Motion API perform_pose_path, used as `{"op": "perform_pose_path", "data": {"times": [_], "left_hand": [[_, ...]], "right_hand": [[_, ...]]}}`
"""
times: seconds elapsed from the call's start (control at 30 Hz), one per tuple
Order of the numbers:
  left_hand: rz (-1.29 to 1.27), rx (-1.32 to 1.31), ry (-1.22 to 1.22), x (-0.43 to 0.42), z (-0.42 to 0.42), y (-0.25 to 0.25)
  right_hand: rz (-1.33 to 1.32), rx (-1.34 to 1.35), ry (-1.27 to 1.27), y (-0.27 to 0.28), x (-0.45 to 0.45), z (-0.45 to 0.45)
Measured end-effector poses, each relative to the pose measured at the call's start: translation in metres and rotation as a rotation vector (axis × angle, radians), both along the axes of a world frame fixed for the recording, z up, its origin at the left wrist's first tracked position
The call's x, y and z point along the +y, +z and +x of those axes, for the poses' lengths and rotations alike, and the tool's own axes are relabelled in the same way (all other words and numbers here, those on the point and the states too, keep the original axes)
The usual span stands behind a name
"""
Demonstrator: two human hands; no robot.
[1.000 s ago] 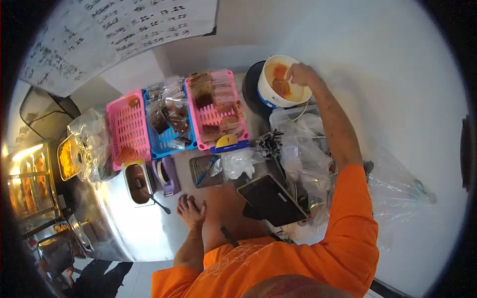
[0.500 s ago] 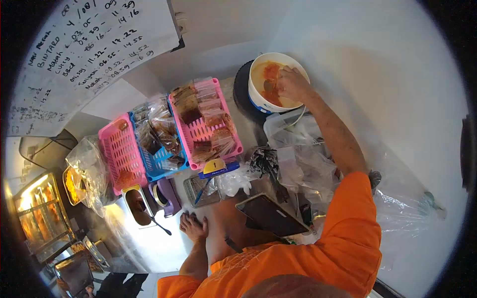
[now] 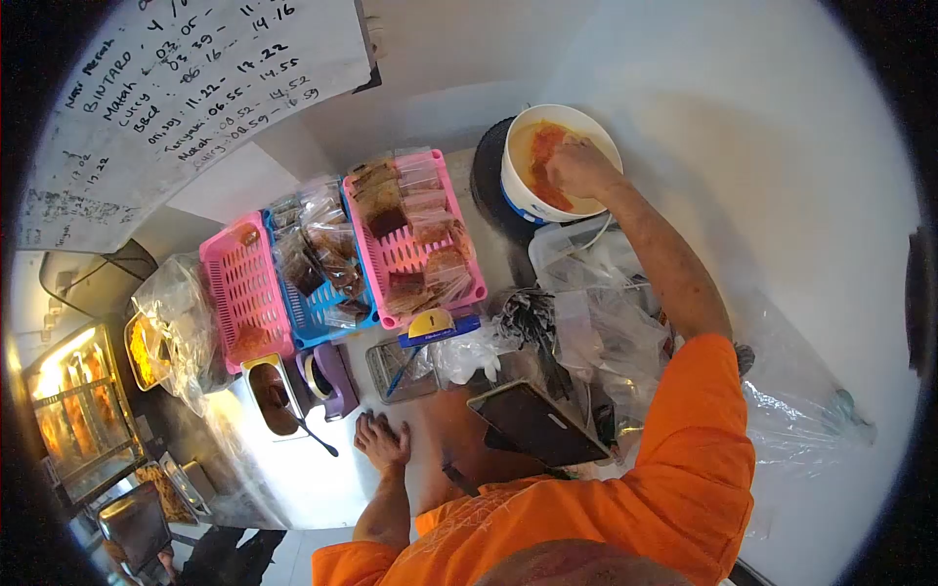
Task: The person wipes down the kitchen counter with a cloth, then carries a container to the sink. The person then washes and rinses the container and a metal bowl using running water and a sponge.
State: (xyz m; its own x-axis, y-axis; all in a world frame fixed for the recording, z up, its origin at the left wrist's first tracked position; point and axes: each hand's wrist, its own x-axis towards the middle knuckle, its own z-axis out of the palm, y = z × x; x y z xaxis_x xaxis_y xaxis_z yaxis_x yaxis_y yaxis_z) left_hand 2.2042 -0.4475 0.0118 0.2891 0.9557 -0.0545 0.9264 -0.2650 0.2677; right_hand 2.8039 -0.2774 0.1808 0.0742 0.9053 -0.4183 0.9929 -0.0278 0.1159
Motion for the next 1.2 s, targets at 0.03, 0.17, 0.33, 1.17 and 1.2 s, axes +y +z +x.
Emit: {"op": "perform_pose_path", "data": {"times": [0.03, 0.17, 0.33, 1.17, 1.2], "left_hand": [[0.001, 0.0, 0.0, 0.0, 0.0, 0.0], [-0.009, 0.011, -0.017, 0.0, -0.001, 0.0], [-0.004, 0.007, -0.022, 0.0, -0.003, -0.001], [-0.055, -0.123, 0.047, 0.001, -0.025, 0.009], [-0.046, -0.133, 0.039, 0.003, -0.027, 0.008]], "right_hand": [[0.044, 0.029, -0.045, 0.001, 0.0, -0.001], [0.276, 0.069, -0.095, 0.0, -0.002, -0.008], [0.5, -0.059, 0.123, -0.015, 0.004, -0.023], [0.784, 0.101, 0.229, 0.121, 0.07, -0.196], [0.814, 0.184, 0.262, 0.11, 0.087, -0.221]]}}
